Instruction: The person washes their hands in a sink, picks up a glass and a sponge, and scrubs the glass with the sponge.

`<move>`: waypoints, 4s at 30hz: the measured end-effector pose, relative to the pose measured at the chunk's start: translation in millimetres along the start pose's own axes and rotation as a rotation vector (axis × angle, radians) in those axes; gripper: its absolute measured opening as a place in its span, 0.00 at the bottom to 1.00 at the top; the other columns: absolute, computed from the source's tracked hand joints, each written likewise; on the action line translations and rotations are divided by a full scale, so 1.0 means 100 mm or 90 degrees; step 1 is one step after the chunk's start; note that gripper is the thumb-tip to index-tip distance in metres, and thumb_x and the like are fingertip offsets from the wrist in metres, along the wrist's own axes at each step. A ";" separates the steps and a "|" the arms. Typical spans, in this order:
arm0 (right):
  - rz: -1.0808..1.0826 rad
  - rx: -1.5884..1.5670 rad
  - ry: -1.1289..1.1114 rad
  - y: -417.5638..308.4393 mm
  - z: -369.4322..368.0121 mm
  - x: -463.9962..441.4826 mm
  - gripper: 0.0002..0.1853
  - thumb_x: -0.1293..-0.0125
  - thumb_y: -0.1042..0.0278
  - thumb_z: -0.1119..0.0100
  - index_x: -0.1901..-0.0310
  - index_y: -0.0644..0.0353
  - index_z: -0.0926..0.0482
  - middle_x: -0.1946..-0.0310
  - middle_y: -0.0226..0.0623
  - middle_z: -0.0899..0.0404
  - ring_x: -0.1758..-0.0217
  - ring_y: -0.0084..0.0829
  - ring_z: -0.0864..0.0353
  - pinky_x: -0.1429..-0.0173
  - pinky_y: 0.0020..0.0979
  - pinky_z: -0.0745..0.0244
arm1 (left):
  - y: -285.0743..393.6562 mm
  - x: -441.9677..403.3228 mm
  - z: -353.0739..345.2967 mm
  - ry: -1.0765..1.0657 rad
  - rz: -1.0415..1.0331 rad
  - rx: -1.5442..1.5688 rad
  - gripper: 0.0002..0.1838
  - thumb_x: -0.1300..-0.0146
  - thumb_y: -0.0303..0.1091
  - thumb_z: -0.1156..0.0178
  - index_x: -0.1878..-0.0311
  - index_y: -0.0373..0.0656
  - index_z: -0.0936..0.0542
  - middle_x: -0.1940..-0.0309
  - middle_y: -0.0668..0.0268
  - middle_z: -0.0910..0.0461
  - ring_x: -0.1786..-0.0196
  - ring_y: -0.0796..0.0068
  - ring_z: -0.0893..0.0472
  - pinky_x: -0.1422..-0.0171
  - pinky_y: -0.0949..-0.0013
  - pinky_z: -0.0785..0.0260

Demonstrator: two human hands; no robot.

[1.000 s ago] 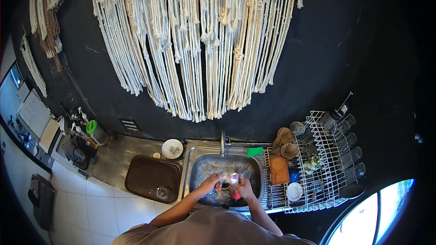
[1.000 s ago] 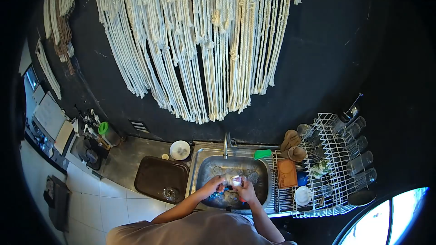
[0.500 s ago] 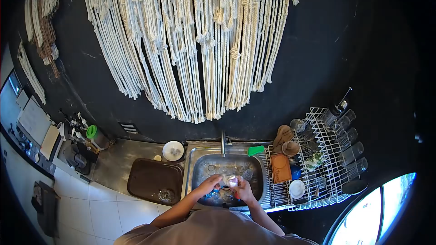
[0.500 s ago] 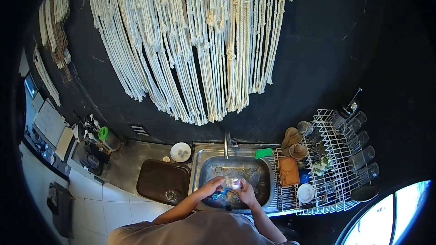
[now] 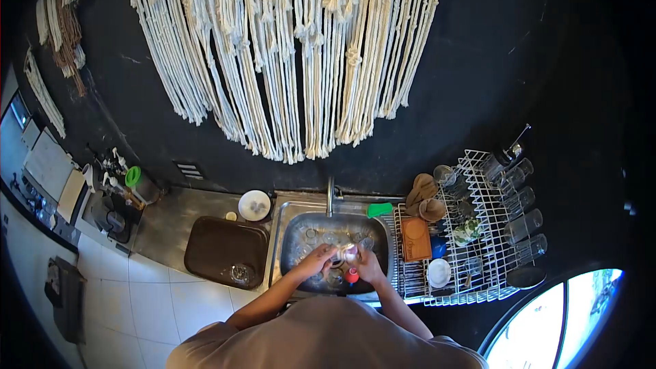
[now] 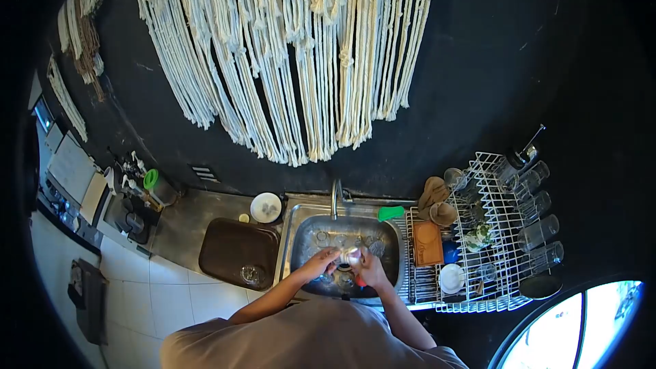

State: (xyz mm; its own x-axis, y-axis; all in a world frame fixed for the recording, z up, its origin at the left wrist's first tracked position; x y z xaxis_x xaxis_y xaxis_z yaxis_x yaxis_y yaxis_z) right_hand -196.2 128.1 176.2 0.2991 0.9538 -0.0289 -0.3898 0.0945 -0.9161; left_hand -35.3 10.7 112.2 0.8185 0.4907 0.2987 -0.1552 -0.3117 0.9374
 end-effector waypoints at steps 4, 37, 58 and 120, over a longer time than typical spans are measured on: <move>-0.058 -0.102 -0.041 0.26 0.06 -0.16 0.12 0.38 0.78 0.44 0.52 0.63 0.23 0.67 0.32 0.17 0.66 0.22 0.19 0.61 0.30 0.24 | 0.57 0.25 -0.22 0.203 -0.339 -0.493 0.26 0.29 0.56 0.46 0.49 0.40 0.27 0.72 0.66 0.25 0.71 0.78 0.23 0.64 0.72 0.30; -0.086 -0.134 -0.026 0.56 -0.30 -0.07 0.12 0.38 0.73 0.41 0.52 0.61 0.23 0.69 0.34 0.19 0.69 0.24 0.21 0.62 0.29 0.27 | 0.18 0.30 0.18 -0.007 -0.212 -0.302 0.30 0.28 0.43 0.43 0.29 0.38 0.36 0.67 0.66 0.23 0.67 0.78 0.26 0.59 0.73 0.30; -0.059 -0.288 -0.133 0.21 -0.14 -0.14 0.07 0.31 0.72 0.43 0.53 0.58 0.24 0.65 0.27 0.22 0.63 0.20 0.24 0.55 0.26 0.27 | -0.44 -0.04 0.16 0.023 0.056 0.410 0.30 0.25 0.59 0.59 0.44 0.39 0.26 0.71 0.60 0.20 0.76 0.70 0.26 0.64 0.66 0.31; -0.014 -0.296 -0.050 1.24 0.63 0.56 0.16 0.33 0.82 0.47 0.45 0.62 0.24 0.58 0.30 0.19 0.55 0.22 0.21 0.47 0.26 0.26 | -0.27 0.06 -1.30 0.243 0.013 0.024 0.25 0.24 0.54 0.56 0.40 0.45 0.25 0.69 0.67 0.22 0.73 0.80 0.28 0.66 0.73 0.31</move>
State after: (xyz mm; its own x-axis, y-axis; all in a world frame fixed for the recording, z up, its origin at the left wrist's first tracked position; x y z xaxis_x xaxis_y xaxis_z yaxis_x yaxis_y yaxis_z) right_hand -283.2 211.0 86.1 0.2296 0.9733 0.0061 0.0526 -0.0061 -0.9986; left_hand -98.4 127.6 112.2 0.5499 0.7495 0.3686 -0.1432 -0.3502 0.9257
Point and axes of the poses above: each hand's wrist, its own x-axis away from the middle knuckle, its own z-axis out of the back of the hand, y = z × x, the point moved 2 cm from there along -x, towards the middle knuckle
